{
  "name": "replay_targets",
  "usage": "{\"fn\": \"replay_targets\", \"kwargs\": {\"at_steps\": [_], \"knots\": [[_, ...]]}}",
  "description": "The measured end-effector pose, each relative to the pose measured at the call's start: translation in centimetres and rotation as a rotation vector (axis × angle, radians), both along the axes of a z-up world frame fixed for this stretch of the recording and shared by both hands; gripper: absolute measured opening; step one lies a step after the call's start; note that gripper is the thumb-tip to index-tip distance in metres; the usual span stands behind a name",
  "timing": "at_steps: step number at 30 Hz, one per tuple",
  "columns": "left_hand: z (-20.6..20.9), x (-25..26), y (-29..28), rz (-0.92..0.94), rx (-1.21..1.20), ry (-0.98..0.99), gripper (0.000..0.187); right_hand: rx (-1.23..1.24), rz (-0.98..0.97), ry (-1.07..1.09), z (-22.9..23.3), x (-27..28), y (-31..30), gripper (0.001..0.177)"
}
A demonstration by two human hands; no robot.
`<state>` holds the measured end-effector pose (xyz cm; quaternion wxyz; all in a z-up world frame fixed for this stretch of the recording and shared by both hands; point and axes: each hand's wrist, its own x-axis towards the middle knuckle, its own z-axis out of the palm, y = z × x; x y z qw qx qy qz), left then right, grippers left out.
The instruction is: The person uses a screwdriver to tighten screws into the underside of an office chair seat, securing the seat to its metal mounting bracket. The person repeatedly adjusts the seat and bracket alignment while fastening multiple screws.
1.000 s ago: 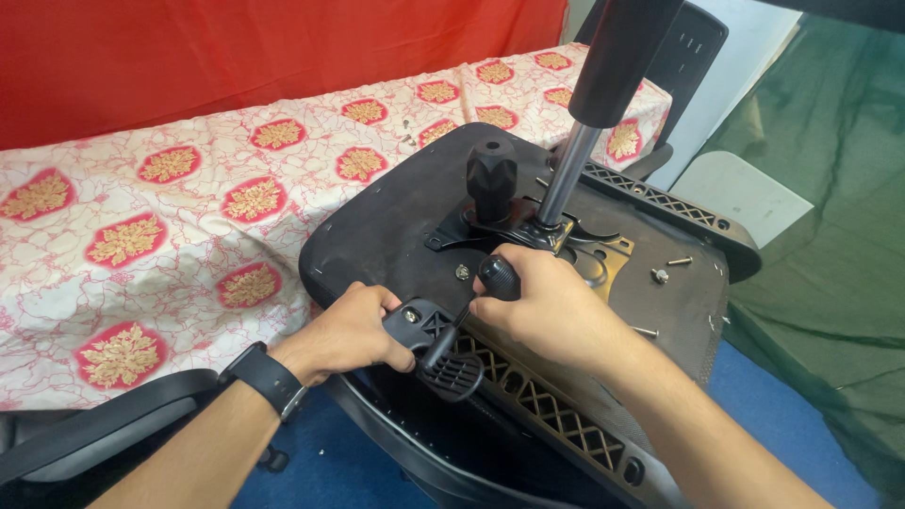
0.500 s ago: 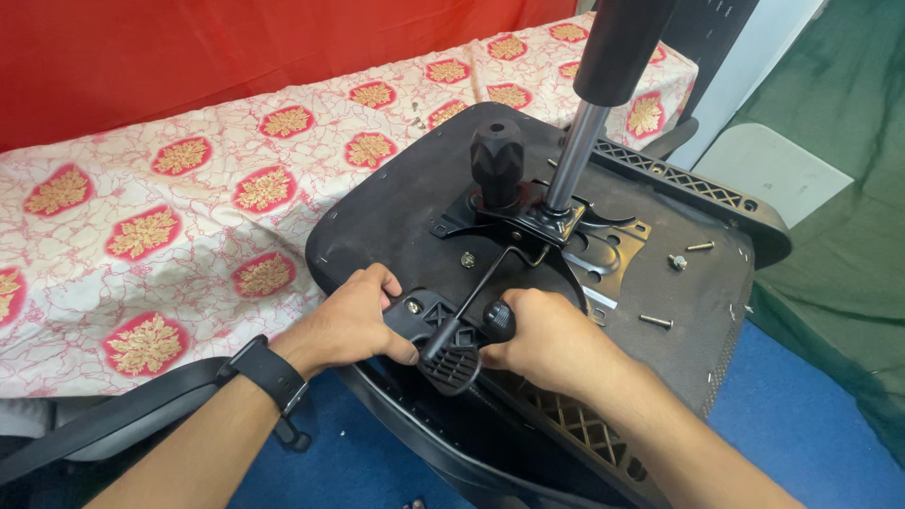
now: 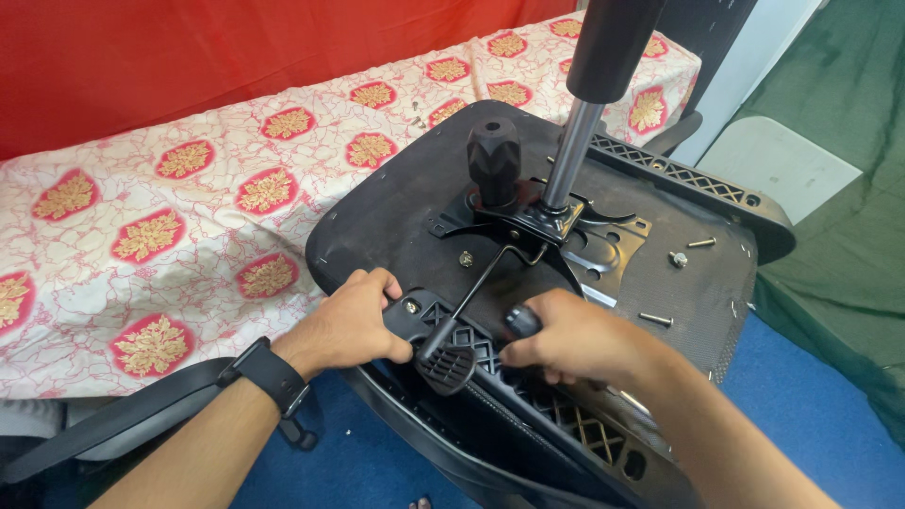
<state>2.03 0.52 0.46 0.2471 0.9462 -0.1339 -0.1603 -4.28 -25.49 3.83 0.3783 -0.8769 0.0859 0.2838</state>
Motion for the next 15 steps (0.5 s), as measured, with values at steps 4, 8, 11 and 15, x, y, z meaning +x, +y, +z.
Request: {"fn": "replay_targets", "kwargs": {"at_steps": [4,8,11,15], "knots": [[0.0,-0.1,-0.1,0.003,-0.087,0.031,0.077,0.182,-0.056,-0.052,1.0,0.0,-3.5,0.023],[0.2,-0.2,-0.1,0.055,-0.131,0.117,0.078,0.157,-0.035,-0.018,1.7,-0.7,-4.0,0.025],[0.4,-0.1,-0.3,0.085,-0.167,0.169,0.080,0.000,-0.026,0.027,1.8,-1.5,-3.3,0.031],[0.8,-0.1,-0.6,0.076,-0.155,0.176,0.079,-0.094,0.020,-0.010,1.6,-1.6,-2.4,0.044]]}}
